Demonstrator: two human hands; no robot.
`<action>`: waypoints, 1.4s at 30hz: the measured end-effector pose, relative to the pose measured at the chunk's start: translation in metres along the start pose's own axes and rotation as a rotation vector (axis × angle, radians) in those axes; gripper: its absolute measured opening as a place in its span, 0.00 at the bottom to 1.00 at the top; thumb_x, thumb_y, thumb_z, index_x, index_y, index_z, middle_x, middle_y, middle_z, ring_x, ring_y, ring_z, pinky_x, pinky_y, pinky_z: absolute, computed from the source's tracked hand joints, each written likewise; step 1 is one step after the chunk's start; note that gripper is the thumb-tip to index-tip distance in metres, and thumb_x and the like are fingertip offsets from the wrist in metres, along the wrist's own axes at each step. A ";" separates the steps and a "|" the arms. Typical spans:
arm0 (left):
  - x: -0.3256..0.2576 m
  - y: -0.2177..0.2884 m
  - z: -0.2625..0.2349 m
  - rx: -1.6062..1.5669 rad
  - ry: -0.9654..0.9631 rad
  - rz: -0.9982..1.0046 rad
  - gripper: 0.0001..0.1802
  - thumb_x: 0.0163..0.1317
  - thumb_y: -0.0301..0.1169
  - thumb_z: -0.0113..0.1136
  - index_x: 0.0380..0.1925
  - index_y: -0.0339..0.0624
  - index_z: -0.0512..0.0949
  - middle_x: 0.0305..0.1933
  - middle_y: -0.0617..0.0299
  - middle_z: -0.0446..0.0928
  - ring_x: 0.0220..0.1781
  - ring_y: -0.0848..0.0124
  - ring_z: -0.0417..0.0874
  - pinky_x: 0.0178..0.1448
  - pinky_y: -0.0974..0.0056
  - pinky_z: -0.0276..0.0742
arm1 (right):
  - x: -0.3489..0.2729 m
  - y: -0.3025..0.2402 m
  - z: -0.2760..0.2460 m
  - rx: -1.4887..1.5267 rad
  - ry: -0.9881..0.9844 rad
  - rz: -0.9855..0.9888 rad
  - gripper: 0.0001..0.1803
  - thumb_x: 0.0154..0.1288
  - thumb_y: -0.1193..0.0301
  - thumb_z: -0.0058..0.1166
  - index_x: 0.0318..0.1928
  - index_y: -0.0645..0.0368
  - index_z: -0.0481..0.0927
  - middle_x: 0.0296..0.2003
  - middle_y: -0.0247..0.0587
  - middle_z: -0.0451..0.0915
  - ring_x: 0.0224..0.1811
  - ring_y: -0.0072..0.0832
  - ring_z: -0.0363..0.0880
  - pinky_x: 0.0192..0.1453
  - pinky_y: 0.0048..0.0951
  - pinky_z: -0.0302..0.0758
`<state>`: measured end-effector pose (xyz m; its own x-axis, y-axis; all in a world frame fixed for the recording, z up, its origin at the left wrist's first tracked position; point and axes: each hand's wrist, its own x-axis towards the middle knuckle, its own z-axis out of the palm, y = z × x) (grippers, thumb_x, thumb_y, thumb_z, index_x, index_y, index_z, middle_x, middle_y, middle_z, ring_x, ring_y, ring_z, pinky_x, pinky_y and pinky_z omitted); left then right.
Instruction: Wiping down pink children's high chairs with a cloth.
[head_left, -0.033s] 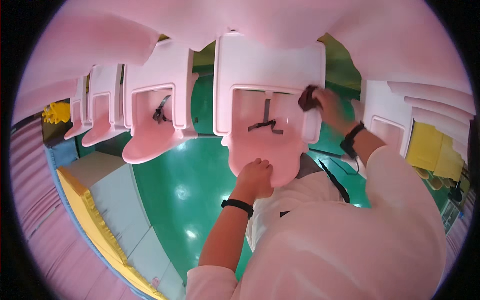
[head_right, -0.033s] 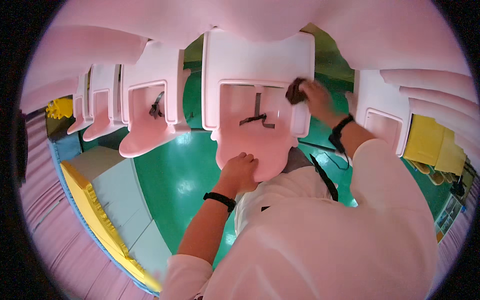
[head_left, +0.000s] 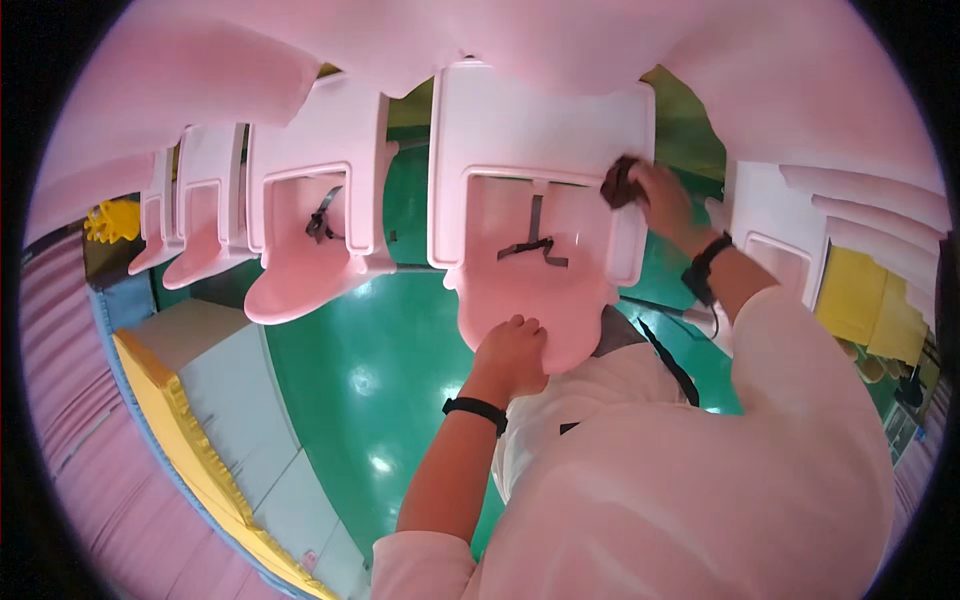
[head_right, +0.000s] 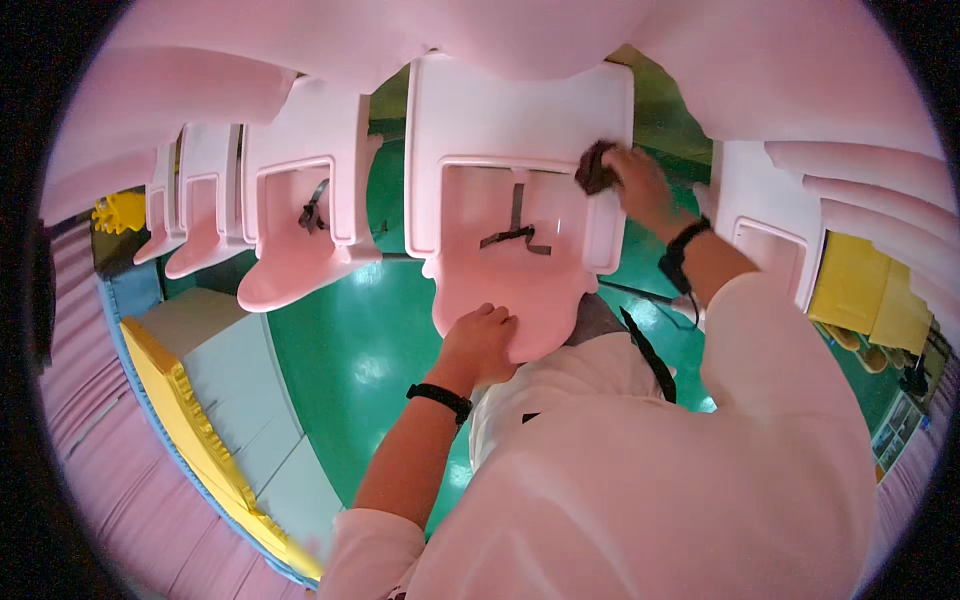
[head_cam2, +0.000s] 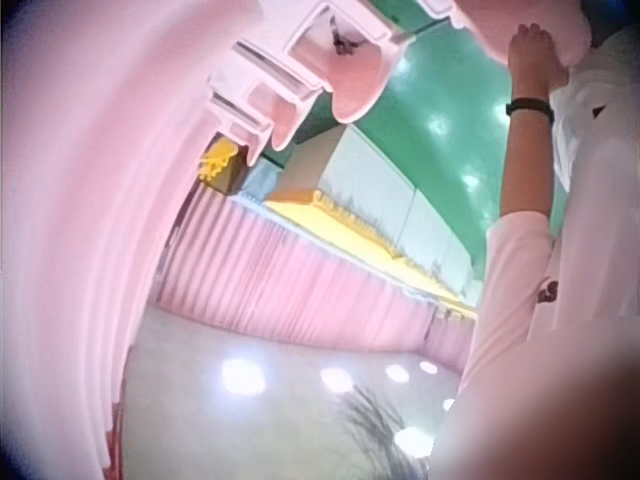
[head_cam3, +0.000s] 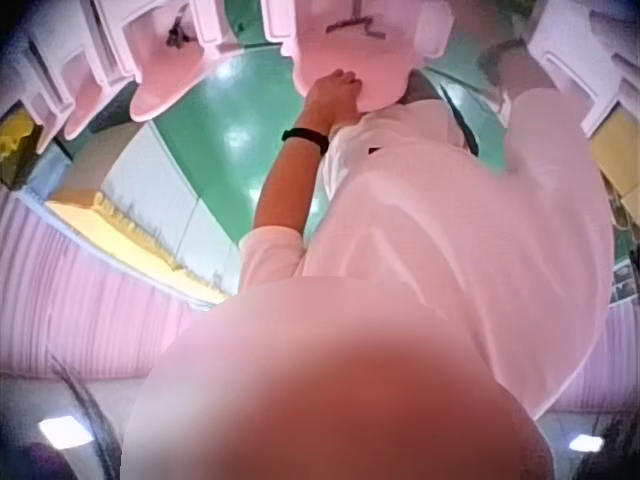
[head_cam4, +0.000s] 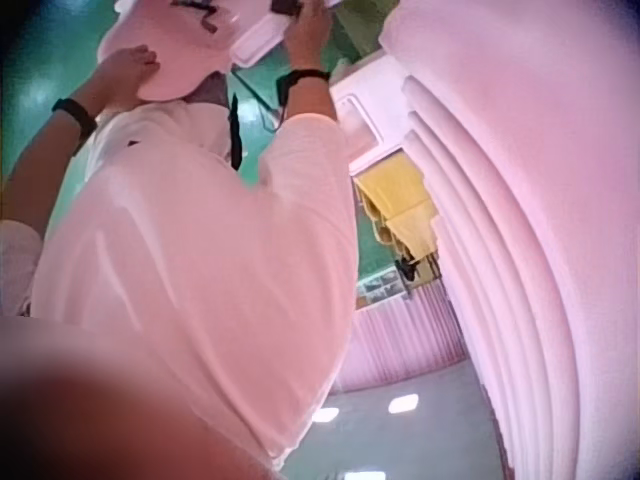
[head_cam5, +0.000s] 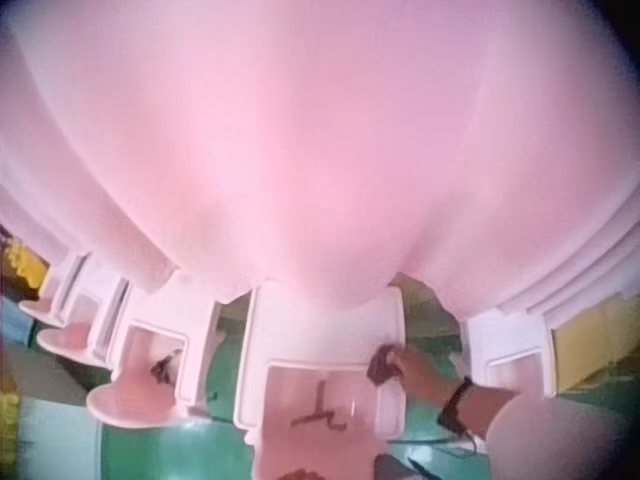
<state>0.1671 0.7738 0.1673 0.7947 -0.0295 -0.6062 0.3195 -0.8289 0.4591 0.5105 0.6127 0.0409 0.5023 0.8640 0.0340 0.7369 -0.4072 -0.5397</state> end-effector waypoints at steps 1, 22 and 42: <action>0.001 0.000 -0.002 0.004 0.003 0.009 0.20 0.48 0.32 0.64 0.43 0.38 0.85 0.51 0.55 0.83 0.57 0.55 0.82 0.62 0.55 0.82 | 0.017 0.012 0.000 0.005 0.050 -0.011 0.22 0.58 0.83 0.62 0.53 0.55 0.77 0.52 0.50 0.82 0.60 0.55 0.78 0.64 0.53 0.75; -0.002 -0.012 -0.001 -0.021 -0.107 0.035 0.20 0.46 0.36 0.69 0.39 0.38 0.86 0.45 0.56 0.86 0.55 0.59 0.83 0.57 0.57 0.80 | 0.164 0.055 0.024 -0.479 0.050 0.295 0.24 0.69 0.64 0.64 0.62 0.58 0.81 0.54 0.60 0.85 0.58 0.61 0.82 0.64 0.56 0.78; -0.001 -0.012 0.011 -0.011 -0.083 0.041 0.19 0.49 0.36 0.65 0.40 0.38 0.85 0.47 0.55 0.86 0.56 0.59 0.83 0.62 0.55 0.80 | 0.274 -0.121 0.163 0.086 0.174 -0.352 0.21 0.64 0.69 0.66 0.57 0.51 0.79 0.49 0.52 0.86 0.53 0.56 0.82 0.58 0.55 0.78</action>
<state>0.1569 0.7779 0.1549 0.7621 -0.1093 -0.6382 0.2941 -0.8197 0.4915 0.4855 0.9470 -0.0218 0.3003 0.8800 0.3679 0.8411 -0.0624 -0.5373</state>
